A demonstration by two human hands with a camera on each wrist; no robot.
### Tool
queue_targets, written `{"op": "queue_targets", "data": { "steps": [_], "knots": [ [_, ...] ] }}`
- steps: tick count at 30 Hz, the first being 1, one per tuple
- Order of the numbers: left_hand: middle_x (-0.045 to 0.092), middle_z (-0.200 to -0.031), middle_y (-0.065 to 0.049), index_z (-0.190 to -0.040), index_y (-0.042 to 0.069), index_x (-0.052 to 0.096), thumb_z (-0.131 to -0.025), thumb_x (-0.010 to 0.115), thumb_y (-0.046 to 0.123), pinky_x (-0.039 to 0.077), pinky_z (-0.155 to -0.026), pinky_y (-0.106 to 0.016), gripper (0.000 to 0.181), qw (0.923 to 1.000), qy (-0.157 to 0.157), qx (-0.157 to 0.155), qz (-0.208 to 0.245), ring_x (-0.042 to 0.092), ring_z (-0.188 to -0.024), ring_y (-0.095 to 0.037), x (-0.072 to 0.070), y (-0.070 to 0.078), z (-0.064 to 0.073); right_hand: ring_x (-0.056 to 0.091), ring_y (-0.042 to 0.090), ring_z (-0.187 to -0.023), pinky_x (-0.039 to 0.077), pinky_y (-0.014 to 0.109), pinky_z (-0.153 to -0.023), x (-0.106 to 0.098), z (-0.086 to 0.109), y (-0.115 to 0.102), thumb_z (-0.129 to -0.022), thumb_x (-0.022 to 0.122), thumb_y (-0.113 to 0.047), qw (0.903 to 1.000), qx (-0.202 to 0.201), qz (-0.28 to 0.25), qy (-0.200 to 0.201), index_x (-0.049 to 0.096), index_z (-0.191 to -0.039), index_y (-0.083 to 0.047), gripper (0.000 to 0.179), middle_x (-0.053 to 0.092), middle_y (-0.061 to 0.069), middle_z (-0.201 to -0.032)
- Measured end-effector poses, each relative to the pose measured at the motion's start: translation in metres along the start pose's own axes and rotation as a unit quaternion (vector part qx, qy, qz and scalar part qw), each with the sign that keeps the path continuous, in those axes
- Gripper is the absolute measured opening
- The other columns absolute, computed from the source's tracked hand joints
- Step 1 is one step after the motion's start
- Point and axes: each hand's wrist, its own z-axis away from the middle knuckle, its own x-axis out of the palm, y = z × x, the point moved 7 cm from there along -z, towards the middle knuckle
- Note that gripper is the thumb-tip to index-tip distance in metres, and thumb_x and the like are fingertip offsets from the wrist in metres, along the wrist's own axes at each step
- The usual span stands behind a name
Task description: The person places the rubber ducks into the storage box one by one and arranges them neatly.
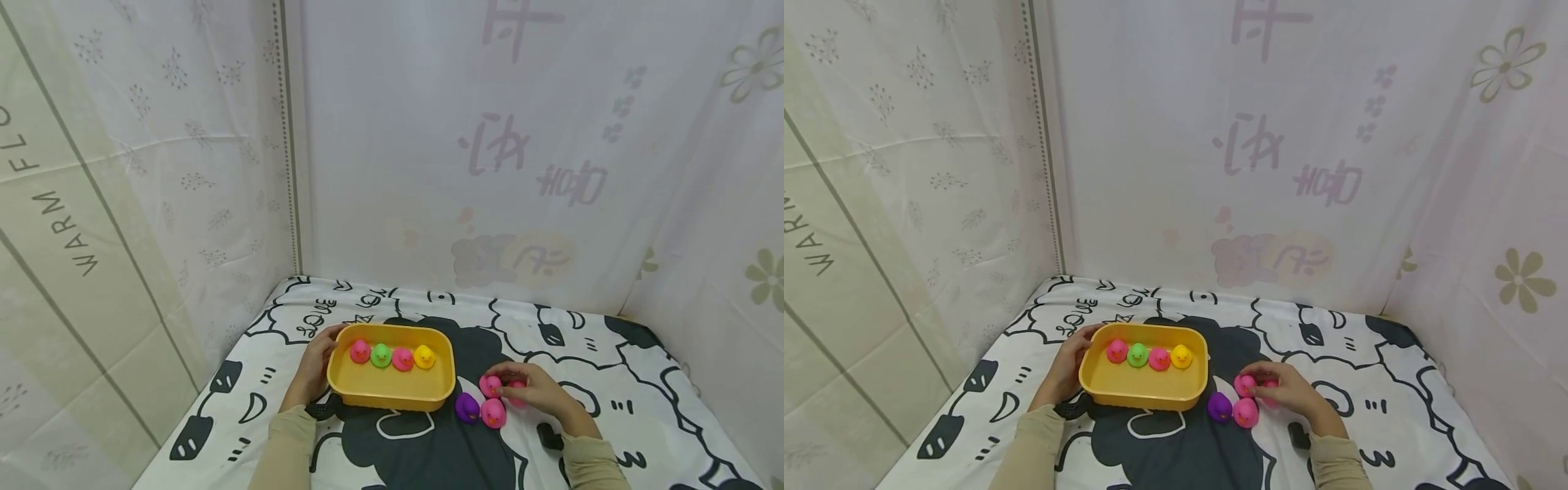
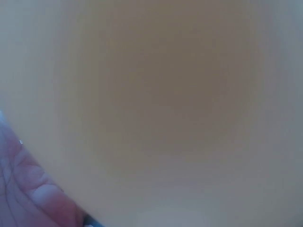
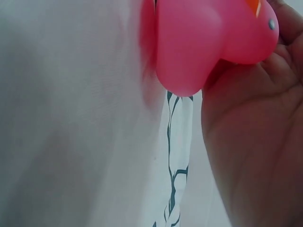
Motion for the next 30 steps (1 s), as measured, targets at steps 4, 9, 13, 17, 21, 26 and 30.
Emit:
{"op": "queue_targets", "data": {
  "steps": [4,9,13,17,21,26,30],
  "knots": [
    [0.054,-0.141,-0.009,-0.137,0.009,0.057,-0.092,0.039,0.01,0.048,-0.104,-0.038,0.049,1.0,0.001,-0.002,0.0,0.052,-0.126,-0.031,-0.0007,-0.0021,-0.0012,0.063,0.024,-0.106,0.052,0.029,-0.091,0.0017,0.0004,-0.0015,-0.089,0.074,-0.018,1.0,0.007,0.001,-0.003,0.069,-0.123,-0.013,0.035,0.07,0.005,-0.118],
    [0.053,-0.142,-0.01,-0.139,0.007,0.056,-0.091,0.039,0.009,0.048,-0.103,-0.036,0.05,1.0,0.002,-0.005,0.001,0.052,-0.127,-0.031,-0.0006,-0.003,0.0007,0.063,0.022,-0.107,0.051,0.028,-0.091,0.0038,0.0012,0.0007,-0.089,0.074,-0.019,0.9999,0.007,0.007,-0.003,0.069,-0.124,-0.016,0.035,0.07,0.003,-0.118],
    [0.054,-0.142,-0.009,-0.138,0.008,0.056,-0.091,0.039,0.01,0.049,-0.102,-0.035,0.05,1.0,0.004,-0.005,-0.001,0.052,-0.127,-0.031,-0.0006,-0.001,0.0021,0.064,0.021,-0.105,0.051,0.028,-0.091,0.0031,0.0001,0.0006,-0.09,0.073,-0.018,0.9999,-0.009,0.011,-0.003,0.069,-0.123,-0.015,0.034,0.07,0.003,-0.118],
    [0.052,-0.144,-0.011,-0.14,0.007,0.054,-0.092,0.038,0.01,0.048,-0.102,-0.035,0.051,1.0,-0.002,0.005,-0.002,0.051,-0.127,-0.033,0.0002,0.0017,0.0009,0.064,0.021,-0.104,0.052,0.029,-0.09,0.0013,-0.0014,0.0009,-0.09,0.073,-0.017,0.9998,-0.014,0.013,0.002,0.069,-0.123,-0.014,0.033,0.07,0.004,-0.117],
    [0.052,-0.143,-0.009,-0.14,0.008,0.055,-0.091,0.039,0.009,0.048,-0.102,-0.035,0.051,1.0,0.004,-0.006,0.001,0.051,-0.127,-0.032,-0.0011,-0.0008,0.0015,0.064,0.02,-0.105,0.051,0.028,-0.091,0.0023,-0.0013,0.0026,-0.09,0.073,-0.018,0.9999,-0.001,0.013,-0.003,0.069,-0.123,-0.015,0.033,0.07,0.003,-0.118],
    [0.052,-0.144,-0.009,-0.141,0.008,0.054,-0.092,0.038,0.009,0.047,-0.104,-0.037,0.051,1.0,0.001,-0.004,0.001,0.05,-0.128,-0.031,0.0,-0.0011,0.0022,0.064,0.021,-0.105,0.051,0.029,-0.091,0.0013,-0.0005,0.0012,-0.091,0.073,-0.019,0.9998,0.001,0.019,0.001,0.069,-0.123,-0.015,0.033,0.07,0.003,-0.117],
    [0.053,-0.143,-0.009,-0.139,0.009,0.055,-0.092,0.039,0.009,0.048,-0.103,-0.036,0.05,1.0,0.001,-0.003,0.002,0.051,-0.127,-0.031,0.0012,0.0003,0.0015,0.064,0.019,-0.105,0.05,0.027,-0.091,0.0005,0.0003,0.0016,-0.091,0.072,-0.02,0.9999,0.008,0.013,0.0,0.069,-0.124,-0.016,0.033,0.07,0.003,-0.118]
  ]
}}
